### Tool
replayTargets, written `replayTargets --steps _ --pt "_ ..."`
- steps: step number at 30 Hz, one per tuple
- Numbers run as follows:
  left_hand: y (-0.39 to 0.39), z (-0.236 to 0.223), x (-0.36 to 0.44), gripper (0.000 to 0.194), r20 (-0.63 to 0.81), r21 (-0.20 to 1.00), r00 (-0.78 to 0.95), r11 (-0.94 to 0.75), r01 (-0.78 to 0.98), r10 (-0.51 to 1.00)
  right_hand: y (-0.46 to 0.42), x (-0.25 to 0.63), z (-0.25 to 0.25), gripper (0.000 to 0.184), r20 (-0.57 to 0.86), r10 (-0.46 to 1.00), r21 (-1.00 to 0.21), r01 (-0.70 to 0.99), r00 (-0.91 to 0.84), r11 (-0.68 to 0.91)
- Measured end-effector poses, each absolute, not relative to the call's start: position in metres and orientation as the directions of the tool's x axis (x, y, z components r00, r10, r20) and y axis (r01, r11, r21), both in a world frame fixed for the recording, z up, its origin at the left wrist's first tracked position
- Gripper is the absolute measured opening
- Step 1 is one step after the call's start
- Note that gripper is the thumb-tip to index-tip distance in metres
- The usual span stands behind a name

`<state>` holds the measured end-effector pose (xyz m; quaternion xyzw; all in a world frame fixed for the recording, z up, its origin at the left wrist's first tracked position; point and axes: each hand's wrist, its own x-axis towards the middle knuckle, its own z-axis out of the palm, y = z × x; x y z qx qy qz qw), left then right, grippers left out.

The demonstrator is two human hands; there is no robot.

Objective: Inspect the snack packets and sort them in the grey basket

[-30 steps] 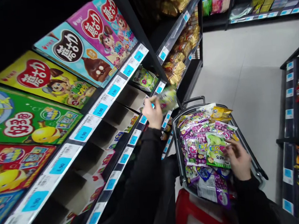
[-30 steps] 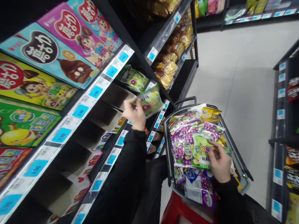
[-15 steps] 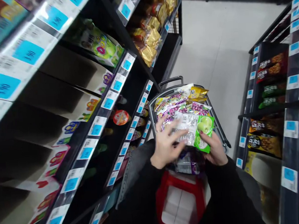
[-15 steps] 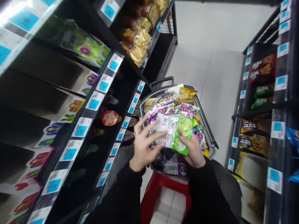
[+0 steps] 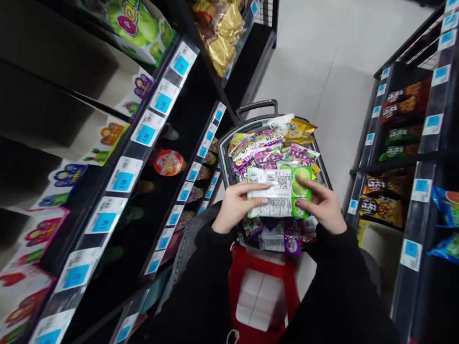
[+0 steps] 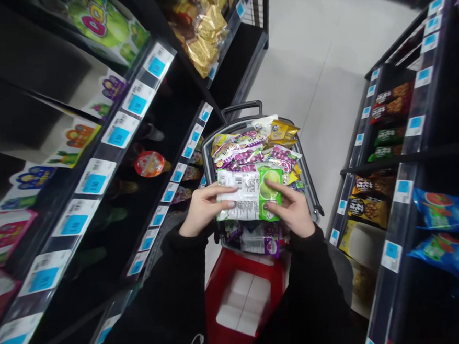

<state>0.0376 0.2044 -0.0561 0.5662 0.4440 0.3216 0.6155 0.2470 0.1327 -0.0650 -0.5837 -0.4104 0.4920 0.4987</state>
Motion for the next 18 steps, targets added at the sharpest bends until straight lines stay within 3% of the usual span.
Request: replayTargets --steps 3,9,18 --pt "0.205 -0.059 0.035 0.025 -0.087 0.980 0.376 0.012 0.199 0.923 0.131 0.249 -0.066 0.030 -0.162 0.965 -0.983 0.050 0.204 -0.176" --pt "0.205 -0.060 0.039 0.010 -0.013 0.965 0.352 -0.080 0.248 0.936 0.135 0.240 -0.066 0.009 -0.080 0.946 -0.976 0.167 0.314 -0.138" --pt "0.200 -0.053 0.051 0.011 -0.129 0.968 0.264 0.063 0.244 0.956 0.139 0.235 -0.064 0.013 -0.153 0.944 -0.940 0.251 0.292 -0.230"
